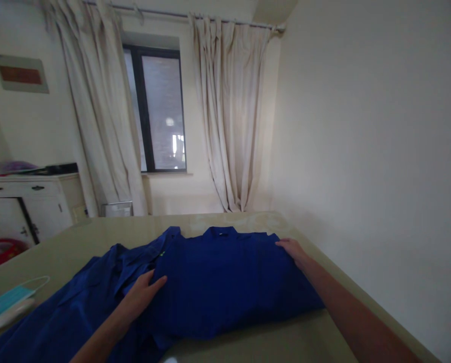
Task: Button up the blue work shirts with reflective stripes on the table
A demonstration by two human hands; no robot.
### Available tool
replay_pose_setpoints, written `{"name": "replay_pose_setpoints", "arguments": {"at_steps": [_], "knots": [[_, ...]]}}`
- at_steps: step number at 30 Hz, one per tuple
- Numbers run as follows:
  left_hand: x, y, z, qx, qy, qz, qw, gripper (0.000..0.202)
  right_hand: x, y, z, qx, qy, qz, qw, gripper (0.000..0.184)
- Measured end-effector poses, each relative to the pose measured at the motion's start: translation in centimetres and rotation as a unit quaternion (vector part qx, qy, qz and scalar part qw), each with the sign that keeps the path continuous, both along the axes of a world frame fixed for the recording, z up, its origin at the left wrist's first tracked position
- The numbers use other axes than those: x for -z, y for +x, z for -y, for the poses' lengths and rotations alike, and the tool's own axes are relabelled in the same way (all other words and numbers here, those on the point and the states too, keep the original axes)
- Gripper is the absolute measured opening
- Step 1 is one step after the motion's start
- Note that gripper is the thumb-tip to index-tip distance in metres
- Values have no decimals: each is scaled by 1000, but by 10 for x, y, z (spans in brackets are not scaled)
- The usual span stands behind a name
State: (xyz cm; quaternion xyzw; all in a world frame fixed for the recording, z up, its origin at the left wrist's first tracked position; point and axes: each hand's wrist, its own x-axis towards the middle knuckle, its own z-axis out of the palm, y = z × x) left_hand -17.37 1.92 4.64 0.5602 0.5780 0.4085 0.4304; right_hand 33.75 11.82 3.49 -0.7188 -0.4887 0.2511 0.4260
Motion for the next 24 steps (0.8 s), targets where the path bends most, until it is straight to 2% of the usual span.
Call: {"name": "replay_pose_setpoints", "arguments": {"at_steps": [2, 4, 6, 9, 11, 13, 15, 17, 19, 21, 24], "knots": [[-3, -3, 0, -11, 21, 14, 1000, 43, -13, -1, -6, 1, 36, 39, 999, 27], [-8, -9, 3, -56, 27, -5, 998, 45, -30, -1, -10, -14, 84, 77, 993, 34], [-14, -14, 6, -67, 41, -15, 997, 49, -49, 0, -15, -37, 129, 111, 985, 33], [-19, -17, -1, -51, 150, -45, 986, 52, -69, 0, -24, -55, 167, 151, 973, 34], [-14, -16, -11, -84, 222, -103, 966, 54, -71, -3, -30, -53, 166, 172, 969, 38], [-1, -15, -21, -101, 217, -152, 959, 52, -62, -8, -30, -50, 148, 194, 968, 40], [17, -17, -26, -94, 158, -161, 970, 51, -45, -15, -21, -55, 124, 218, 966, 40], [36, -21, -22, -96, 104, -152, 978, 57, -23, -24, 0, -68, 112, 244, 961, 41], [50, -27, -13, -104, 68, -157, 980, 64, 2, -36, 35, -87, 124, 283, 947, 41], [58, -30, -1, -103, 45, -182, 977, 68, 24, -48, 77, -133, 166, 370, 905, 42], [56, -29, 12, -104, 30, -202, 973, 65, 48, -68, 139, -278, 180, 411, 849, 52]]}}
